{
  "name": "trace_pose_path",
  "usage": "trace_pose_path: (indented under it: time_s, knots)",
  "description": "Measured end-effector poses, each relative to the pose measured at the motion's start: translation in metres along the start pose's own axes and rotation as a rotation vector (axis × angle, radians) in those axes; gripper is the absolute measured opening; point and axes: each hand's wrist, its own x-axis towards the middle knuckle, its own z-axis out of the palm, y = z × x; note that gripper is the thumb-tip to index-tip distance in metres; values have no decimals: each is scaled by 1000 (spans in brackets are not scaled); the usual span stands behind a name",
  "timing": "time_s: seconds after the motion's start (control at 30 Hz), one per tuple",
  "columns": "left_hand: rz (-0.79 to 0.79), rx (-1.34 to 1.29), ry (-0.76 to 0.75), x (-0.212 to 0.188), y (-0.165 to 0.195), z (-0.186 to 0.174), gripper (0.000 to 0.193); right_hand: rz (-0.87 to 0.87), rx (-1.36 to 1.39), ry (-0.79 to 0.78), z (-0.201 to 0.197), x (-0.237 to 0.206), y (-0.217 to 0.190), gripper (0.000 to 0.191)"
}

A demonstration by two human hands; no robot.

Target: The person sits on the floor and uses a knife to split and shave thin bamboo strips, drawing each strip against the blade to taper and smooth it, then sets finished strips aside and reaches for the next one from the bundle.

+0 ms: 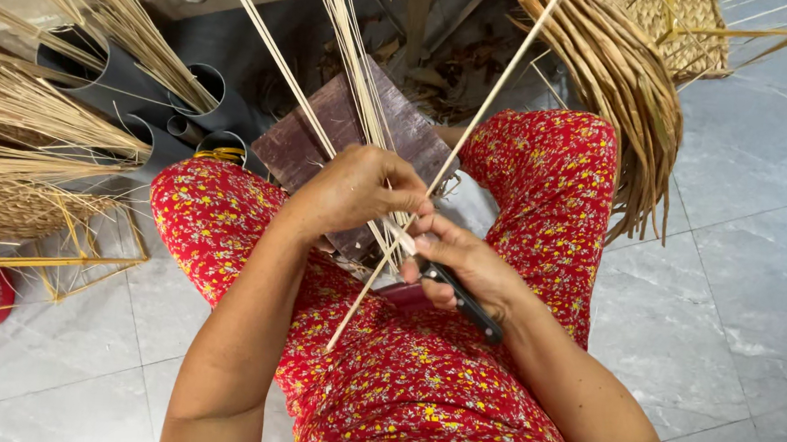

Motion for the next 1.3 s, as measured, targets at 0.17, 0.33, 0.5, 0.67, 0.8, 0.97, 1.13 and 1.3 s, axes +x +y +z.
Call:
trace_pose_path:
  time_s: [0.17,0.33,0.5,0.67,0.8,0.97,1.13,1.3]
  knots:
    - [1,-47,34,-1,-11,15,14,-24,0,19,-3,1,-5,22]
    - [53,-127,201,9,-16,20,14,83,8,-54,-2,9,12,21]
    - [111,-149,456,21,-21,18,13,183,60,-85,-4,16,29,19]
    - [150,-241,585,29,-27,14,11,250,-13,-125,-10,26,42,17]
    - [148,-251,626,34,-31,10,12,256,0,-107,-17,31,52,15]
    - [183,-518,716,42,-39,-8,15,360,-62,-126,-22,40,64,18]
    - [131,-501,794,43,-64,-15,18,197,-76,-28,-40,51,56,23]
    - [-37,-387,822,51,-107,-4,16,204,-196,75,-48,54,60,29]
